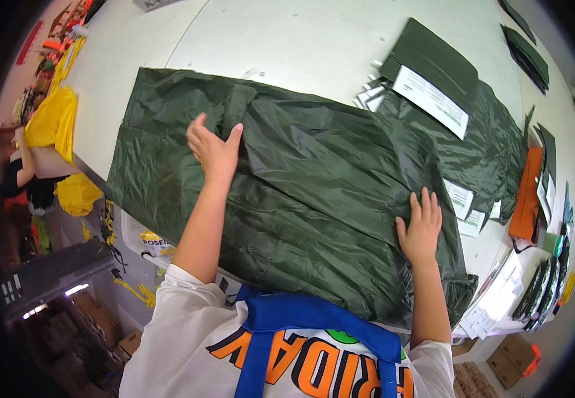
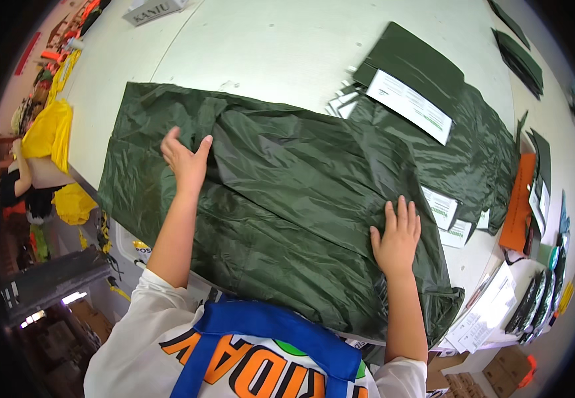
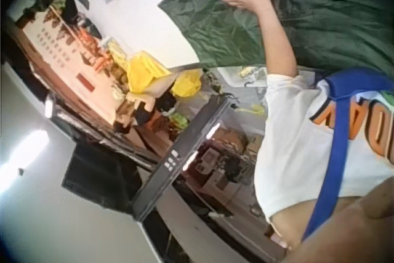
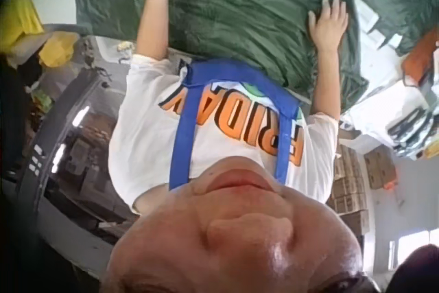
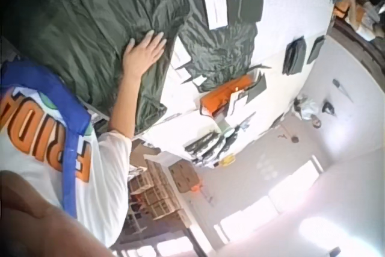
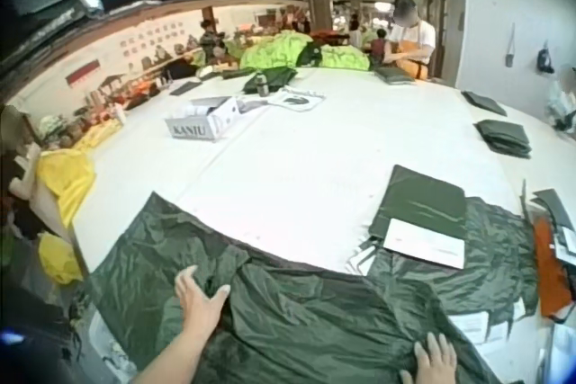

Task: The person folds a green jacket on a white table. They smooth the fabric, fold the sleeves and body, and place the folded jacket on a stack of similar items.

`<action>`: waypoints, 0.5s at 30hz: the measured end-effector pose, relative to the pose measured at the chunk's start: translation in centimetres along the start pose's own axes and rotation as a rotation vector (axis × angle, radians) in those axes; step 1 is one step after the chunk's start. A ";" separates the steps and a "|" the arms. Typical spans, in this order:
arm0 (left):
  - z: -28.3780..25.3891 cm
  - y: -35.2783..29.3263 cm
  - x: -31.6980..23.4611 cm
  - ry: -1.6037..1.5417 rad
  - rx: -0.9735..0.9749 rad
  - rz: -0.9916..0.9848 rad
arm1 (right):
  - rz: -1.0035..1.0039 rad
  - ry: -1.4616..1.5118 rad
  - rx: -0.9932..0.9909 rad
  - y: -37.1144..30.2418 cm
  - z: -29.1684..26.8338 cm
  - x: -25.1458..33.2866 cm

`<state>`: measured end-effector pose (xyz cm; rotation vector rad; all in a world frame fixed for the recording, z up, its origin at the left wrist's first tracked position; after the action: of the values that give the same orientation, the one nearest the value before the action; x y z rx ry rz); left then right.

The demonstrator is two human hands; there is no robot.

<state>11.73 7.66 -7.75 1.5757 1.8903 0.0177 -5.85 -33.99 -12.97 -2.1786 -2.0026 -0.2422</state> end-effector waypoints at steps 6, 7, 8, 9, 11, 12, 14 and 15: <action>-4.2 -3.0 -7.2 -0.286 0.097 0.517 | -0.020 1.178 0.000 6.0 -3.6 14.7; -6.2 -4.7 -10.5 -0.316 0.074 0.741 | -0.013 1.444 0.062 7.0 -3.4 17.6; -7.1 -6.2 -12.2 -0.374 0.112 0.820 | 0.108 1.480 0.064 7.8 -3.1 18.5; -8.1 -7.8 -13.6 -0.427 0.151 0.902 | 0.221 1.510 -0.019 8.8 -0.7 17.2; -10.6 -8.7 -12.5 -0.580 0.068 0.869 | 0.220 1.797 0.174 9.5 -2.8 20.3; -10.5 -7.3 -10.1 -0.693 0.037 0.593 | 0.251 1.926 0.182 9.1 -3.1 20.7; -6.8 -5.9 -5.5 -1.023 0.291 -0.054 | 0.280 1.937 0.209 8.1 -2.6 20.3; -5.7 -5.4 -5.6 -1.244 0.416 -0.246 | 0.293 1.945 0.224 7.6 -2.3 20.2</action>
<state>4.54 3.57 -2.86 1.0817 1.0504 -1.2249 3.41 -15.62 -6.12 -0.9199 -0.4832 -1.2823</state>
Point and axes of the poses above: each hand's wrist, its own y-axis towards the middle knuckle, its own z-axis out of the palm, x = y × z, the point moved 10 cm from there along y, towards the middle knuckle, and after that the axes turned 5 degrees about y, right-handed, at the moved point
